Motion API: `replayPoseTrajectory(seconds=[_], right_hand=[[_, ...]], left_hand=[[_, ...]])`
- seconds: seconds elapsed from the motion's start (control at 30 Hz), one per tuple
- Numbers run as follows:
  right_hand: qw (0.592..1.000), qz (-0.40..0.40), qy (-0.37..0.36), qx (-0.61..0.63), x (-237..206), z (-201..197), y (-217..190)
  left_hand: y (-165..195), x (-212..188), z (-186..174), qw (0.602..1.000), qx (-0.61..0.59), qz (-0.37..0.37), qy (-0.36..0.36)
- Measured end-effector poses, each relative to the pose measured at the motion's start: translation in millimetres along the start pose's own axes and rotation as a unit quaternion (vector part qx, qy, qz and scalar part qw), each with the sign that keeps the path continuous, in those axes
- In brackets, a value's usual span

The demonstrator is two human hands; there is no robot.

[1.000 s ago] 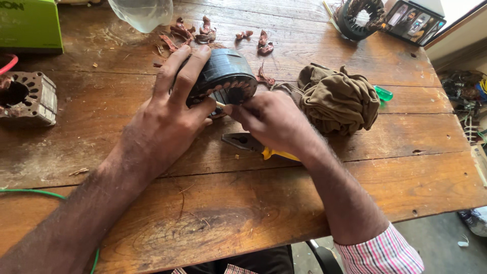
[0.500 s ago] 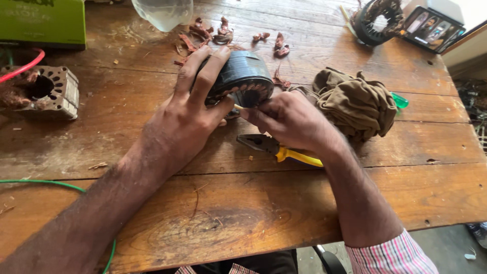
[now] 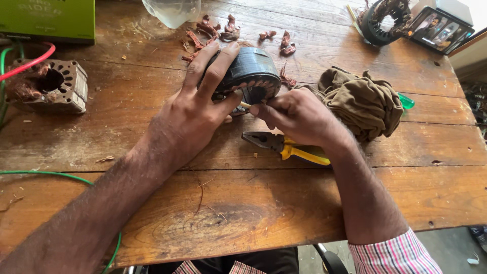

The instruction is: The person holds an electric motor stator on a wooden workbench and uses a wooden stick to pry burnt copper windings out of the stator slots, pulling loose wire pieces out by hand and dropping them on the table. They rotate the stator to reach different slots and continue extracting wire throughout the clip.

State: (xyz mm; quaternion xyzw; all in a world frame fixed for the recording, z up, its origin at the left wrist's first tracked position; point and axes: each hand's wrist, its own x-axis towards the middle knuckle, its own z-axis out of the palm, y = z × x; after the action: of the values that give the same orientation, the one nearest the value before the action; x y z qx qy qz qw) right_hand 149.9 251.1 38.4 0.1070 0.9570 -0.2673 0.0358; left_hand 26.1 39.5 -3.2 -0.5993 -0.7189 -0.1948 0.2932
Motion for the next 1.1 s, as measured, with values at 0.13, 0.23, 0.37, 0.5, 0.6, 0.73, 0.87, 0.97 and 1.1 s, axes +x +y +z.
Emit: replayPoseTrajectory(seconds=[0.13, 0.23, 0.37, 0.5, 0.6, 0.73, 0.87, 0.97, 1.1], right_hand=[[0.999, -0.021, 0.032, -0.007, -3.1, 1.0, -2.8], [0.988, -0.003, 0.049, -0.148, -8.3, 2.6, -11.0], [0.958, -0.056, 0.106, -0.259, -18.2, 7.8, -22.4], [0.933, -0.102, 0.154, -0.309, -24.9, 17.8, -27.2], [0.911, -0.19, 0.23, -0.284, -23.6, 21.7, -24.4], [0.964, -0.113, 0.157, -0.181, -13.8, 17.8, -14.1], [0.986, -0.066, 0.122, -0.088, -7.5, 12.1, -5.2], [0.992, -0.062, 0.104, -0.023, -4.9, 9.8, -5.4], [0.991, -0.025, 0.109, -0.069, -6.5, 7.1, -14.9]], left_hand=[[-1.9, -2.9, 0.5, 1.0, -0.011, 0.001, 0.002], [-3.4, -2.9, 3.7, 1.0, 0.022, 0.001, -0.01], [-1.7, -3.4, 2.5, 0.998, 0.065, -0.002, -0.024], [3.7, -4.9, -5.1, 0.99, 0.135, -0.006, -0.035], [6.0, -4.8, -9.1, 0.993, 0.107, -0.012, -0.05], [4.3, -4.7, -8.7, 0.994, 0.102, -0.006, -0.048], [5.0, -5.0, -3.5, 0.994, 0.1, -0.001, -0.038], [6.0, -4.5, -1.4, 0.992, 0.115, -0.005, -0.042], [6.5, -3.9, -4.2, 0.993, 0.107, -0.012, -0.055]])
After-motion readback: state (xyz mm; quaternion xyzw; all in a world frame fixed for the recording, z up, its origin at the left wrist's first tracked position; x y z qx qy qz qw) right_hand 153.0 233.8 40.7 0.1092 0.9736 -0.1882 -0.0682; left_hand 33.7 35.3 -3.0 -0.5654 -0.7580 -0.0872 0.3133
